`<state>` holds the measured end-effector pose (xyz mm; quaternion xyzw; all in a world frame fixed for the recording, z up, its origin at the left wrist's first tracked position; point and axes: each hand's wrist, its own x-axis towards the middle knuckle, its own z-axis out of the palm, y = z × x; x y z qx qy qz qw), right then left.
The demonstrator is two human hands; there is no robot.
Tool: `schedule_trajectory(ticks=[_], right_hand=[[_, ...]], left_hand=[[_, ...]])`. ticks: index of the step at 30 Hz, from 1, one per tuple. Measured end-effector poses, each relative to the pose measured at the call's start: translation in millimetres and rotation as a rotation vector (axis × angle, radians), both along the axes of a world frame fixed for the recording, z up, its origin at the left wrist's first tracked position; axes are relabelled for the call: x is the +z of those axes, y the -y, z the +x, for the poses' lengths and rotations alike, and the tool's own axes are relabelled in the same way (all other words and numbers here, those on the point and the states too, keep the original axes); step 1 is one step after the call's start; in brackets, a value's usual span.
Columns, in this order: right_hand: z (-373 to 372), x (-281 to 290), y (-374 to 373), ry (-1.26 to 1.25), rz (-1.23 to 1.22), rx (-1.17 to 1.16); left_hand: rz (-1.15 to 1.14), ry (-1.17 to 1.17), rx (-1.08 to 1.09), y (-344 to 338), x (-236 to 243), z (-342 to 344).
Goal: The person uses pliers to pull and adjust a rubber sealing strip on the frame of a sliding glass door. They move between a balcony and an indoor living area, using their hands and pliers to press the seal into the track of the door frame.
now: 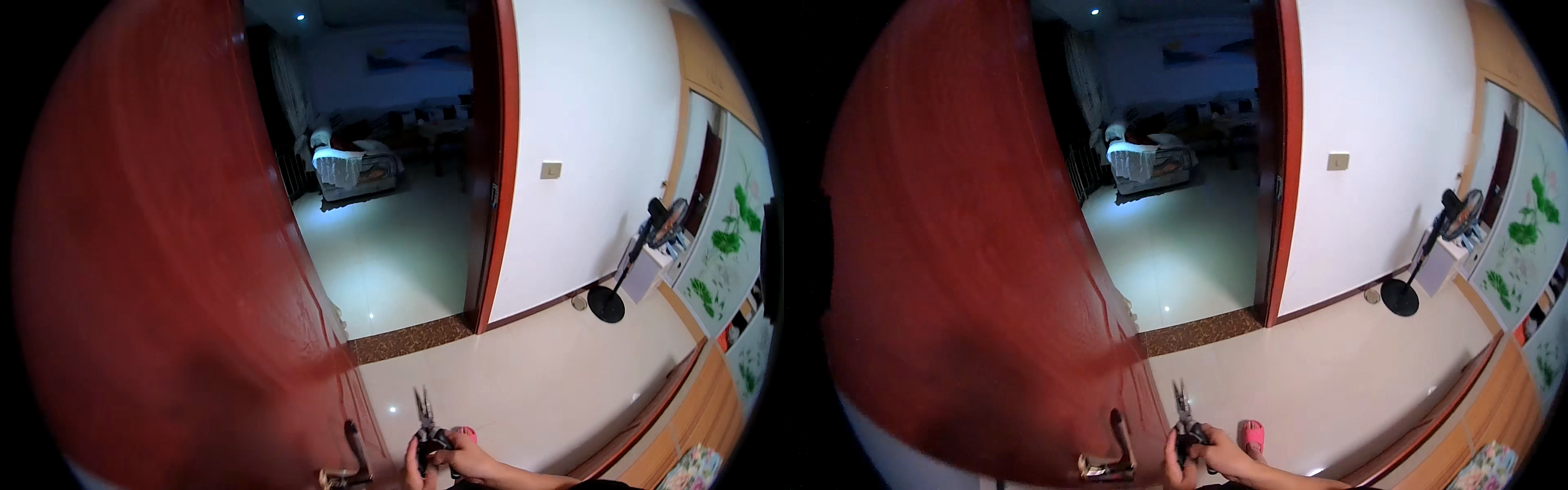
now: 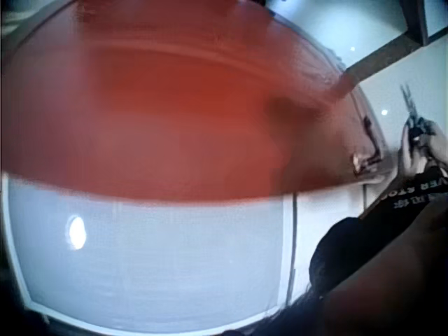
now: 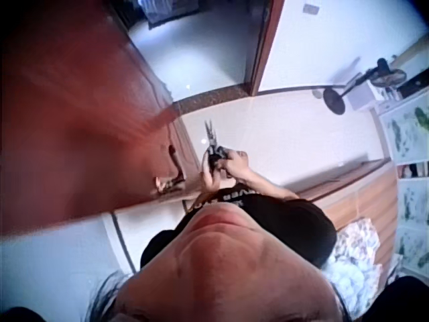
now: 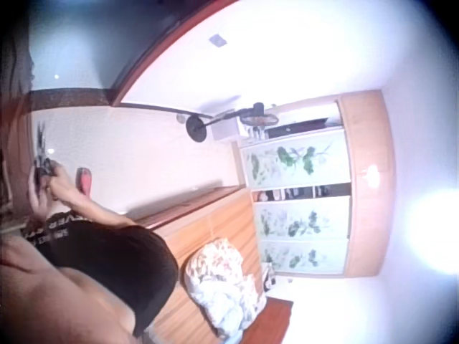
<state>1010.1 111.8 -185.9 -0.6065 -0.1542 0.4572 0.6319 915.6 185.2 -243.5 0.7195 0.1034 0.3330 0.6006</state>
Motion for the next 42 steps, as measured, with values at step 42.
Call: schedule_trajectory(ticks=[42], right_hand=[[714, 39, -391, 0.106, 0.004, -0.022]], left_hand=[[0.092, -0.061, -0.314, -438, 36, 728]])
